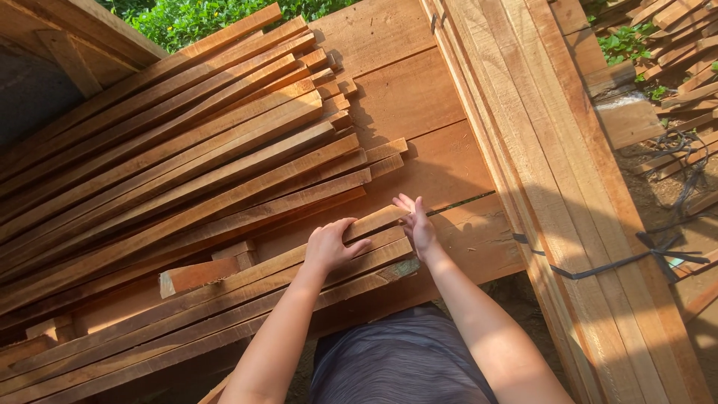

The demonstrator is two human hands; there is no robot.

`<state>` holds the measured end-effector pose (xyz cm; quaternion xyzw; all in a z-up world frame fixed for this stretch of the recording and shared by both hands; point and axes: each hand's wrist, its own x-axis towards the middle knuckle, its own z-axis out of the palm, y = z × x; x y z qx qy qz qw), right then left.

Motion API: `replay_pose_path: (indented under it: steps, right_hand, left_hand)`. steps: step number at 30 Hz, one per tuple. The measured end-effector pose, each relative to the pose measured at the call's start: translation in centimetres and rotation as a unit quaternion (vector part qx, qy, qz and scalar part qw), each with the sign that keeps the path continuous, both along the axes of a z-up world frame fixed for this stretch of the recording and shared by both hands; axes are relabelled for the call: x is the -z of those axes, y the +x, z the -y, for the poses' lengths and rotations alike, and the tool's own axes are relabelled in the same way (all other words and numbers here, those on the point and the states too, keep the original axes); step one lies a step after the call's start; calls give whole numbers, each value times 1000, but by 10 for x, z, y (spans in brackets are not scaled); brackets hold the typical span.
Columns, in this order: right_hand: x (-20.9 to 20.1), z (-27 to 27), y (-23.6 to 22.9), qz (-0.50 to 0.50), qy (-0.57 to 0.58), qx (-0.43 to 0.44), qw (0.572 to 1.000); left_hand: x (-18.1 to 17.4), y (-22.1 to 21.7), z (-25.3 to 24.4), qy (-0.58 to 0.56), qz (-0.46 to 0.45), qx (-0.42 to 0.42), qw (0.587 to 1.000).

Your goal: Sorting and bundling thin wooden planks using plastic strips in a workshop setting.

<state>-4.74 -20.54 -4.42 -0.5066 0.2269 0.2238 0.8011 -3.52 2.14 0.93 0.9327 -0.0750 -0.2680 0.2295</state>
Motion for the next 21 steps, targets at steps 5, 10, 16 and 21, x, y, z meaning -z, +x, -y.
replay_pose_path:
  steps: [5,10,16,21]
  right_hand:
    - [40,-14,5,105,-51,-17,993]
    - [35,-15,7,190,-138,-98,967]
    - [37,-1,7,72,-73,-37,994]
    - [45,10,-31,-83,-19,-80,993]
  left_hand:
    - [-7,3,0,42,-71,-1,997]
    - [-6,10,6,75,-82,6,994]
    - [15,-8,3,61,-21,36,997]
    - [8,-39,7,89,92,105,986]
